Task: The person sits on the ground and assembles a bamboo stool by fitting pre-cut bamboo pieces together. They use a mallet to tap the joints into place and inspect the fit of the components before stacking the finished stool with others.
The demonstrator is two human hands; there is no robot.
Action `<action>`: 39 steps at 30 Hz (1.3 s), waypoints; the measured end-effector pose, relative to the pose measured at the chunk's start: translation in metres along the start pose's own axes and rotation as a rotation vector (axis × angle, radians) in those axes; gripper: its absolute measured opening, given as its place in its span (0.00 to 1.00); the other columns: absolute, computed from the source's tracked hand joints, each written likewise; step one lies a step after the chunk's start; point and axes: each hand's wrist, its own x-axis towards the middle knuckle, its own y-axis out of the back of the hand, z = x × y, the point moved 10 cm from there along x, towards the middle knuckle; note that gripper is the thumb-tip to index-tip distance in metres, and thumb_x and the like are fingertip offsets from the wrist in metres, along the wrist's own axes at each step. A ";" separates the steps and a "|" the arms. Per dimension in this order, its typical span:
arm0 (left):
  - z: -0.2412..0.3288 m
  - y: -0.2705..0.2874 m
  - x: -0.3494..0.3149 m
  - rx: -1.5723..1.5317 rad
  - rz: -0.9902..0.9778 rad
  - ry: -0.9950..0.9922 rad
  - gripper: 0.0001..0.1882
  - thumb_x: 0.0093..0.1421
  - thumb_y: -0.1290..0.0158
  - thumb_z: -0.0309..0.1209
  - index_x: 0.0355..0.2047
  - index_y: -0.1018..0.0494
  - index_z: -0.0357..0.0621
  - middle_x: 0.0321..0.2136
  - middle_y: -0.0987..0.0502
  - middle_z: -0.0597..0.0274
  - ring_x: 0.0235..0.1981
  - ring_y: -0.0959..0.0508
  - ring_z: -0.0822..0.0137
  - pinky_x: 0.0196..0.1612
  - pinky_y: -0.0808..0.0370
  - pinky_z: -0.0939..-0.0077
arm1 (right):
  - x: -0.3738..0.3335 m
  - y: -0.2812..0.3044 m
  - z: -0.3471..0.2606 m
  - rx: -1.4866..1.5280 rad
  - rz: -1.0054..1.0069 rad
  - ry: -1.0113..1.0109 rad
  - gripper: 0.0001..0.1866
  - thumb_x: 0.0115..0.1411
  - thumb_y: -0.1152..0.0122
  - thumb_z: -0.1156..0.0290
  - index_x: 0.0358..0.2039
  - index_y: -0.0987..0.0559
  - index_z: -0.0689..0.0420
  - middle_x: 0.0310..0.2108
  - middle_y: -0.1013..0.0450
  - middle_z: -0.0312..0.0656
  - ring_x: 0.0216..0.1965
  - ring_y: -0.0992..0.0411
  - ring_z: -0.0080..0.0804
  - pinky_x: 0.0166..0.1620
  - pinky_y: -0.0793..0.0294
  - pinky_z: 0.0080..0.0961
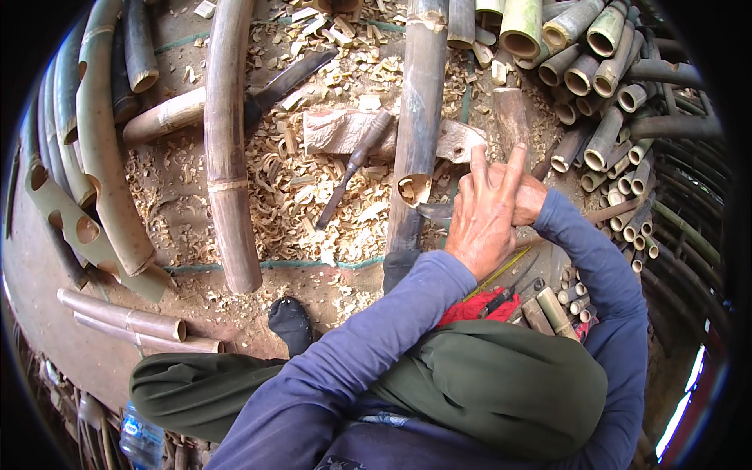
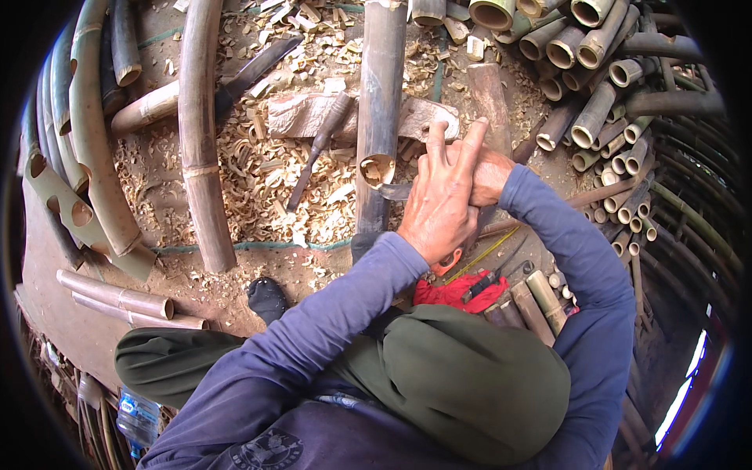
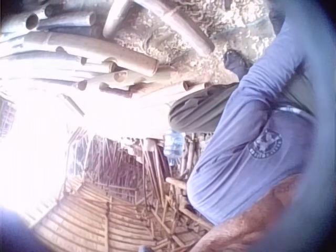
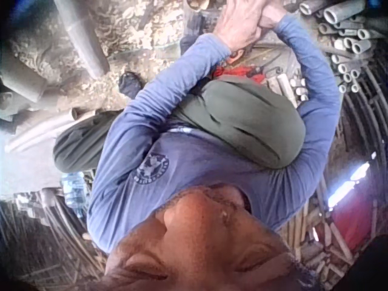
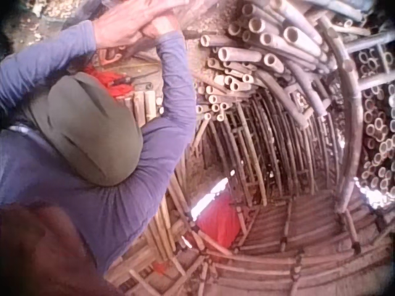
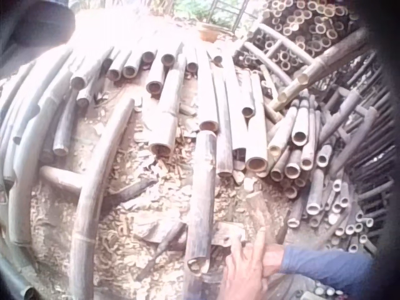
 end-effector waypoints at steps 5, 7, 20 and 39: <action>-0.011 -0.014 -0.001 -0.008 -0.482 0.053 0.54 0.42 0.37 0.24 0.73 0.42 0.50 0.60 0.38 0.24 0.51 0.24 0.28 0.53 0.22 0.42 | -0.003 -0.046 -0.004 0.276 0.077 -0.104 0.15 0.68 0.46 0.64 0.50 0.24 0.58 0.47 0.23 0.47 0.49 0.22 0.44 0.52 0.20 0.43; -0.020 -0.023 -0.013 0.005 -0.726 0.043 0.53 0.40 0.34 0.25 0.70 0.38 0.48 0.59 0.36 0.26 0.51 0.23 0.30 0.51 0.21 0.44 | -0.001 -0.061 -0.012 0.447 0.162 -0.169 0.15 0.70 0.49 0.63 0.50 0.24 0.58 0.48 0.24 0.47 0.51 0.23 0.43 0.54 0.21 0.43; -0.056 0.142 -0.150 0.437 -0.341 0.367 0.30 0.49 0.40 0.26 0.54 0.33 0.37 0.38 0.23 0.43 0.41 0.19 0.43 0.44 0.22 0.50 | 0.043 -0.088 -0.123 2.388 0.486 -0.025 0.18 0.78 0.57 0.56 0.52 0.27 0.56 0.53 0.24 0.47 0.55 0.24 0.39 0.58 0.23 0.43; -0.127 0.166 -0.070 0.339 -0.945 0.567 0.16 0.46 0.30 0.33 0.31 0.18 0.33 0.23 0.17 0.51 0.23 0.18 0.59 0.30 0.18 0.64 | 0.090 -0.084 -0.103 2.531 0.372 -0.216 0.20 0.70 0.46 0.60 0.51 0.23 0.65 0.42 0.19 0.54 0.41 0.16 0.44 0.49 0.14 0.43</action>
